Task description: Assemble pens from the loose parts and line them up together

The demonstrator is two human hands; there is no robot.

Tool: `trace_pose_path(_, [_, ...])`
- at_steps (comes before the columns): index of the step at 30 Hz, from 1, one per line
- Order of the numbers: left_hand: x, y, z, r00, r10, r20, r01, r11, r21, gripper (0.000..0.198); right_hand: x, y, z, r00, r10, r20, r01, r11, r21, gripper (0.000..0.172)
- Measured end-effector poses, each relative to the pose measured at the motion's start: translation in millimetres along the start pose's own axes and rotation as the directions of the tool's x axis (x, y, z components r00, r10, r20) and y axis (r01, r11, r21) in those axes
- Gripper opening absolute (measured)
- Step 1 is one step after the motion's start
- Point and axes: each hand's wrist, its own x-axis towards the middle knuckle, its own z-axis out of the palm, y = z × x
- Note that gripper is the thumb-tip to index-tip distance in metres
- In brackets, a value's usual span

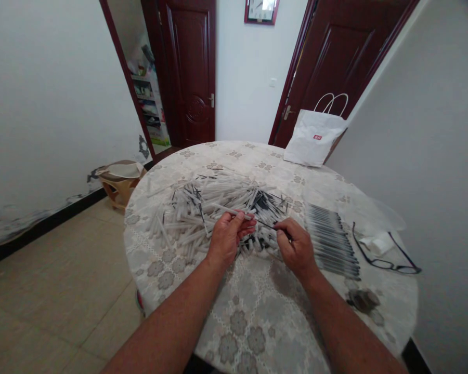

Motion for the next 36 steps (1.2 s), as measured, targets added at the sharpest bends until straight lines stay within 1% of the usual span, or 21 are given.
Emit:
trace_pose_path(6, [-0.3,-1.3,0.3,1.000,0.010,0.011,-0.011,1.000,0.014,0.034,1.9,3.1,-6.0,0.999,-0.045,0.006,0.045,0.999,-0.014,0.014])
trace_pose_path(10, [-1.5,-2.2,2.2,1.000,-0.013,0.016,0.013,0.999,0.038,0.036,1.3,2.5,-5.0,0.998,-0.058,0.022,0.059,0.998,-0.015,0.014])
trace_pose_path(15, [-4.7,0.5,5.4,0.999,-0.035,0.040,0.034,0.999,0.027,0.035,1.4,1.9,-4.0,0.998,-0.063,0.011,0.063,0.998,-0.003,0.015])
trace_pose_path(18, [-6.1,1.6,6.2,0.997,-0.057,0.053,0.055,0.998,0.041,0.035,0.8,1.6,-4.1,0.999,-0.034,0.010,0.033,0.999,0.021,0.013])
trace_pose_path(20, [-7.0,1.2,6.4,0.993,-0.092,0.069,0.089,0.995,0.053,0.035,-0.7,1.8,-3.2,1.000,0.023,0.021,-0.025,0.995,0.100,0.010])
trace_pose_path(21, [-7.6,0.6,6.4,0.990,-0.114,0.086,0.109,0.992,0.061,0.035,-1.8,2.0,-2.4,0.997,0.071,0.022,-0.074,0.985,0.154,0.010])
trace_pose_path(23, [-9.5,-0.8,6.7,0.977,-0.165,0.133,0.155,0.985,0.081,0.036,-4.2,1.9,0.1,0.983,0.182,0.025,-0.182,0.948,0.260,0.017])
trace_pose_path(25, [-12.5,-2.5,7.9,0.960,-0.209,0.184,0.192,0.976,0.102,0.037,-6.5,-0.1,3.4,0.966,0.253,0.044,-0.253,0.911,0.325,0.023])
trace_pose_path(27, [-16.4,-4.6,10.1,0.942,-0.233,0.240,0.206,0.970,0.130,0.035,-8.7,-4.9,7.3,0.964,0.251,0.081,-0.264,0.904,0.337,0.028])
trace_pose_path(29, [-20.4,-6.7,12.9,0.921,-0.251,0.300,0.203,0.962,0.182,0.032,-10.8,-11.6,12.0,0.973,0.202,0.108,-0.227,0.915,0.333,0.036])
trace_pose_path(31, [-23.7,-8.2,15.5,0.904,-0.266,0.336,0.195,0.953,0.230,0.030,-12.7,-17.4,17.2,0.981,0.146,0.125,-0.181,0.920,0.347,0.042])
trace_pose_path(33, [-25.5,-8.4,16.8,0.901,-0.276,0.336,0.203,0.950,0.236,0.029,-13.3,-19.3,21.5,0.982,0.117,0.150,-0.168,0.907,0.387,0.046])
trace_pose_path(34, [-25.7,-7.8,16.9,0.902,-0.280,0.327,0.217,0.952,0.217,0.028,-12.7,-18.2,22.4,0.980,0.127,0.155,-0.181,0.892,0.414,0.048])
trace_pose_path(36, [-24.5,-5.2,15.9,0.907,-0.293,0.301,0.259,0.954,0.149,0.028,-9.1,-12.0,19.7,0.973,0.188,0.136,-0.230,0.855,0.465,0.052])
